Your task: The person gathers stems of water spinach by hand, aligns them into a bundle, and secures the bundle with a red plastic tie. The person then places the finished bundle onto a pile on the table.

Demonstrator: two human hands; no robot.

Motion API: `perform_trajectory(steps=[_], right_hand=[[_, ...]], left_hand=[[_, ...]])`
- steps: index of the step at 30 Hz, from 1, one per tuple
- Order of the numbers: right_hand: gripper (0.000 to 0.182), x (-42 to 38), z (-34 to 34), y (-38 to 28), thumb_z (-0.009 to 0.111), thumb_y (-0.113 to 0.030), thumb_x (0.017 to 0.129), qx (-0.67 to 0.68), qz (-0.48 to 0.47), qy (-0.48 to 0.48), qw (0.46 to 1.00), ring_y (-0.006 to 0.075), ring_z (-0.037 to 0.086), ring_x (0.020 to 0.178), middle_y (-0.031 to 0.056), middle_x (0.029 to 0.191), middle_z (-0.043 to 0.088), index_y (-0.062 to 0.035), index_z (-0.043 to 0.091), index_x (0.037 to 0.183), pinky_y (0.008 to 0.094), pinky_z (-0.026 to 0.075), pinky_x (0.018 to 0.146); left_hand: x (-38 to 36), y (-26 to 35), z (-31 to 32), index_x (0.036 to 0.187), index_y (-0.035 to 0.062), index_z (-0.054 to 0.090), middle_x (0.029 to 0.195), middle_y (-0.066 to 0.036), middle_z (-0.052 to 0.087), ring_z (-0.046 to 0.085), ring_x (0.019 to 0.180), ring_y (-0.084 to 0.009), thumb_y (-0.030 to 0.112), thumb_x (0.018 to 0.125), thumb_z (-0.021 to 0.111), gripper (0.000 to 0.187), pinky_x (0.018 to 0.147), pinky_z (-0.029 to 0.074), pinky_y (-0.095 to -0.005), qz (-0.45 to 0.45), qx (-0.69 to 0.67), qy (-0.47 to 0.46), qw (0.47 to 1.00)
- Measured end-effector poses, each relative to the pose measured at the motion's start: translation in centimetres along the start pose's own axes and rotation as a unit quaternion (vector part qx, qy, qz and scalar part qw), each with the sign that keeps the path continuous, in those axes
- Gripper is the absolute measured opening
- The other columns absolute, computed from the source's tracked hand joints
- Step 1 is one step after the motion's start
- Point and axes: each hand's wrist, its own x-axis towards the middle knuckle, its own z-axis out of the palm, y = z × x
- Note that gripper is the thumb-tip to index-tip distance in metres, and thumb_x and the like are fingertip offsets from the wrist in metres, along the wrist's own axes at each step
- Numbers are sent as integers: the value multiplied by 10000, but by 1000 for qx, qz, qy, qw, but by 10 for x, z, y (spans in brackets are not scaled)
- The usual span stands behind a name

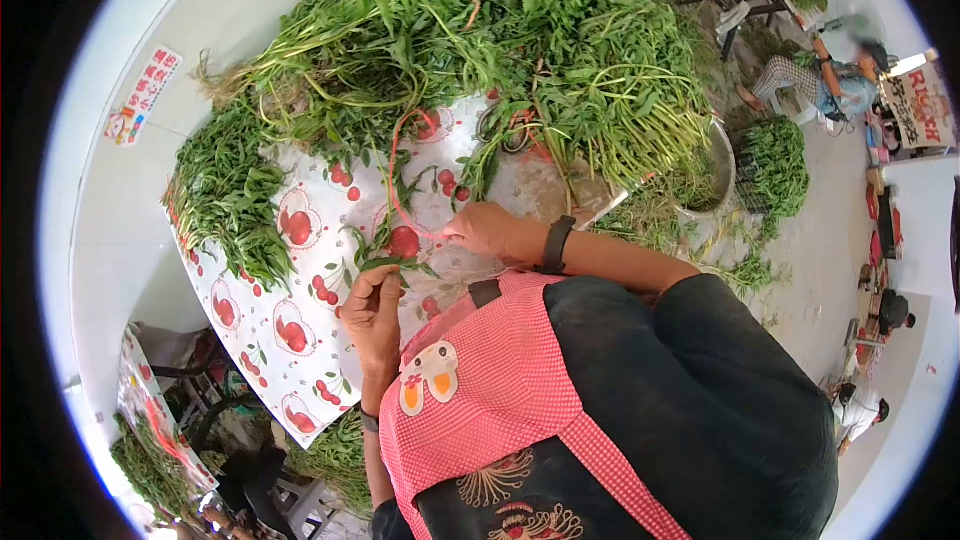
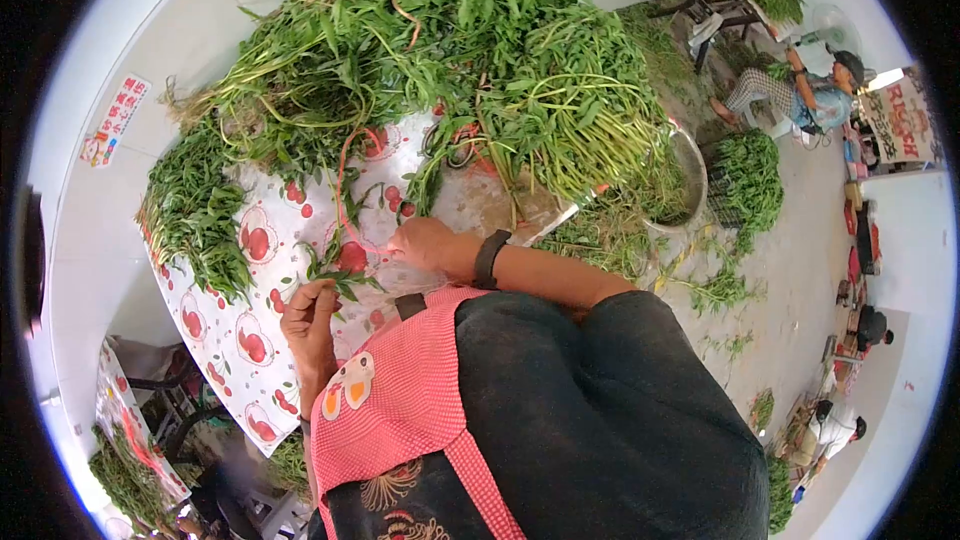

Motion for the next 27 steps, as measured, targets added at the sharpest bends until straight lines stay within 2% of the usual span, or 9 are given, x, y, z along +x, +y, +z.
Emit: perform_trajectory(steps=[6, 8, 12, 14, 17, 21, 23, 24, 27], right_hand=[[233, -19, -12, -6, 600, -306, 794, -29, -10, 32, 999, 341, 617, 778, 129, 805, 619, -94, 645, 877, 451, 490, 659], [233, -34, -22, -13, 609, -301, 809, -11, -36, 260, 965, 310, 619, 785, 105, 851, 628, -112, 628, 944, 420, 490, 652], [282, -58, -60, 40, 641, -318, 788, -39, 110, 384, 916, 330, 612, 753, 116, 834, 630, -83, 611, 942, 400, 495, 649], [341, -77, -82, 51, 671, -370, 750, -54, 277, 313, 907, 346, 615, 728, 129, 834, 638, -90, 613, 935, 403, 501, 664], [454, -88, -77, 71, 708, -425, 687, -90, 380, 269, 881, 363, 618, 709, 160, 834, 643, -66, 606, 946, 417, 501, 672], [534, -89, -69, 84, 711, -457, 666, -40, 414, 218, 883, 371, 623, 720, 191, 868, 646, -3, 600, 927, 426, 501, 664], [548, -88, -53, 109, 700, -437, 684, -101, 260, 357, 892, 379, 614, 684, 203, 795, 643, 54, 595, 903, 430, 495, 623], [548, -86, -56, 117, 700, -437, 684, -100, 261, 358, 891, 379, 614, 684, 203, 795, 643, 54, 595, 903, 430, 495, 623], [392, -82, -75, 116, 727, -299, 706, -9, 337, 224, 914, 269, 648, 740, 172, 811, 649, 28, 629, 899, 367, 516, 616]], left_hand=[[0, -17, 14, 969, 13, 648, 833, -1, 616, 535, 728, -64, 47, 869, 598, 118, 671, 442, -213, -25, 52, -61, 996], [-2, -11, 18, 971, 14, 647, 830, -1, 617, 540, 731, -66, 50, 868, 598, 120, 674, 447, -215, -38, 46, -67, 996], [-3, -21, 18, 1004, 5, 637, 839, -14, 612, 548, 739, -89, 67, 883, 590, 145, 689, 450, -216, -52, 36, -83, 995], [-3, -19, 19, 1004, 3, 636, 840, -14, 613, 549, 741, -90, 72, 883, 590, 147, 693, 454, -219, -59, 42, -83, 994], [-3, -16, 22, 1006, 0, 635, 843, -13, 615, 552, 747, -90, 80, 886, 588, 152, 698, 461, -222, -61, 63, -89, 992], [-2, -23, 23, 1011, 1, 636, 852, -12, 620, 559, 751, -90, 86, 891, 582, 157, 700, 470, -227, -51, 69, -107, 991], [-2, -23, 25, 1013, 2, 637, 855, -11, 621, 561, 753, -90, 83, 889, 583, 157, 701, 472, -229, -58, 62, -113, 990], [-1, -23, 25, 1015, 4, 637, 858, -11, 622, 563, 754, -90, 80, 888, 584, 157, 702, 474, -230, -62, 52, -116, 990], [0, -28, 24, 1015, 12, 640, 859, -6, 622, 566, 757, -90, 69, 882, 588, 154, 704, 476, -232, -69, 41, -114, 990]])
